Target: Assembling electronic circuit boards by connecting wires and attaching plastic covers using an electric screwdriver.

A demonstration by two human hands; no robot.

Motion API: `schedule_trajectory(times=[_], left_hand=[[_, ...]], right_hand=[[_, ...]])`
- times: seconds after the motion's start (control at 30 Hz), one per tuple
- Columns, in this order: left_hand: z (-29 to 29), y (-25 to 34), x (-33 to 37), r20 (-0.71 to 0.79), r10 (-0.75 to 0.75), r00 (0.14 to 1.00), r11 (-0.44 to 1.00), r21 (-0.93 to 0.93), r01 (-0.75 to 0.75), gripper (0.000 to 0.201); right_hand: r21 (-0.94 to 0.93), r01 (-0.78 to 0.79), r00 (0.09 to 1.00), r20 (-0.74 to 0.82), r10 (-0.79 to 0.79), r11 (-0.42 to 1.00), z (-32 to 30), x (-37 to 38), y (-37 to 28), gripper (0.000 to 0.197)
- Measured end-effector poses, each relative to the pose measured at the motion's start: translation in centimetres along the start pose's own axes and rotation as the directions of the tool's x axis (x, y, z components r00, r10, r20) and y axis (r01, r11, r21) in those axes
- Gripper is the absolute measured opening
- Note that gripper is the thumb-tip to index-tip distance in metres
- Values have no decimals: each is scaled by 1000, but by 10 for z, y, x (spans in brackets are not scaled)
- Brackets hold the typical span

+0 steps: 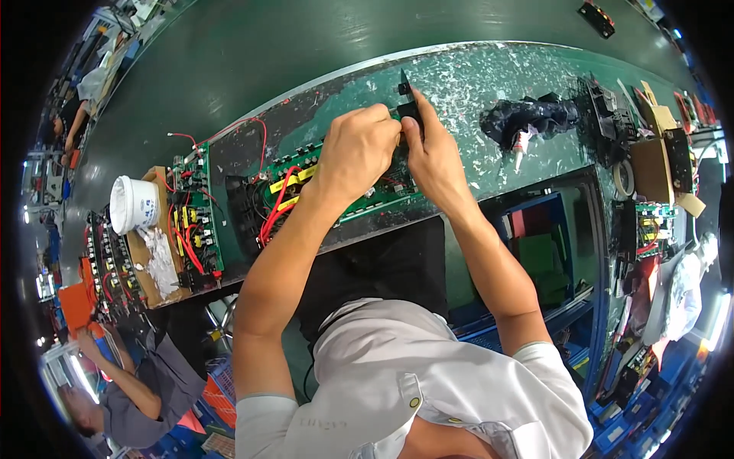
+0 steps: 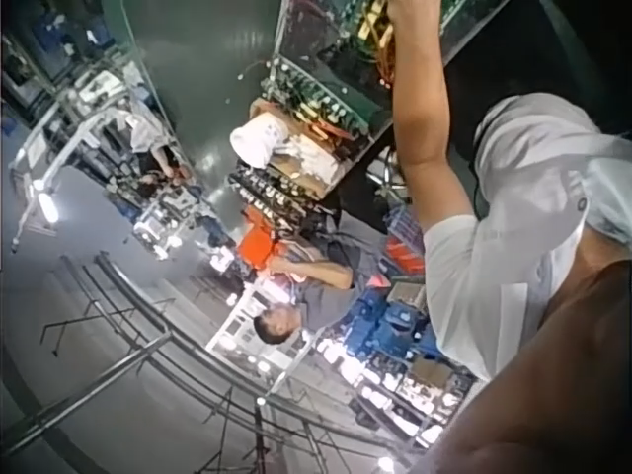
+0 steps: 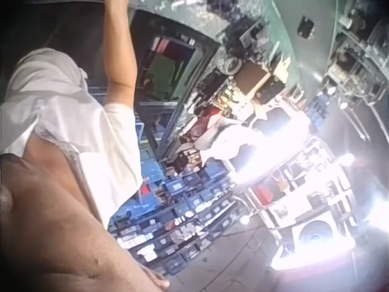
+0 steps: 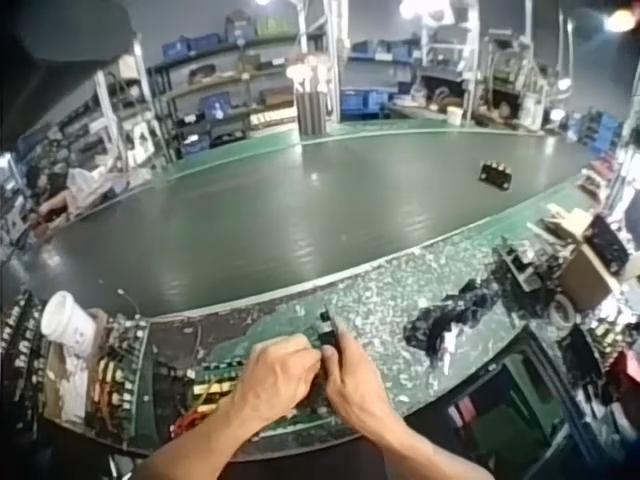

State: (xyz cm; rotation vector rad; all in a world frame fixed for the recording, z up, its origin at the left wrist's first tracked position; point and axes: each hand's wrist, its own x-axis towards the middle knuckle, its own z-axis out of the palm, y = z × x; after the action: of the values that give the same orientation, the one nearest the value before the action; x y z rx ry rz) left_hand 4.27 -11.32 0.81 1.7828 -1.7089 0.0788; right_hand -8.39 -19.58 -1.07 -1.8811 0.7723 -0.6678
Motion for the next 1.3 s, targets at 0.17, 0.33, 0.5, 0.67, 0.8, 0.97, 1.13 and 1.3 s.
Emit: schedule_trajectory(times=[0.17, 0.33, 0.5, 0.67, 0.8, 0.97, 1.13, 1.3], left_hand=[[-21, 18, -3, 154, -247, 957, 959, 181, 219, 11], [-100, 155, 6, 516, 6, 857, 996, -76, 39, 27], [-121, 192, -16, 406, 180, 896, 974, 51, -219, 20], [-113, 197, -29, 231, 114, 966, 983, 118, -144, 31], [-112, 203, -38, 259, 169, 951, 985, -67, -157, 32], [-103, 185, -71, 264, 121, 957, 980, -188, -72, 24], [-109, 79, -77, 278, -375, 884, 804, -377, 459, 31], [-54, 60, -165, 702, -29, 711, 450, -626, 637, 30]], right_hand=[[-7, 45, 997, 57, -45, 999, -6, 12, 5, 44], [-280, 2, 1000, -24, -9, 960, -30, 21, 18, 50], [-233, 372, 912, -91, -401, 898, -18, -20, -24, 20], [-223, 516, 846, 281, -452, 827, 9, -38, -21, 17], [-508, 473, 878, 338, -339, 720, 31, -30, -41, 19], [-574, 441, 896, 319, -308, 690, 42, -27, -24, 17], [-91, 268, 945, 221, -243, 959, 12, -21, 0, 12], [230, -203, 958, 246, 144, 952, -4, -27, 7, 12]])
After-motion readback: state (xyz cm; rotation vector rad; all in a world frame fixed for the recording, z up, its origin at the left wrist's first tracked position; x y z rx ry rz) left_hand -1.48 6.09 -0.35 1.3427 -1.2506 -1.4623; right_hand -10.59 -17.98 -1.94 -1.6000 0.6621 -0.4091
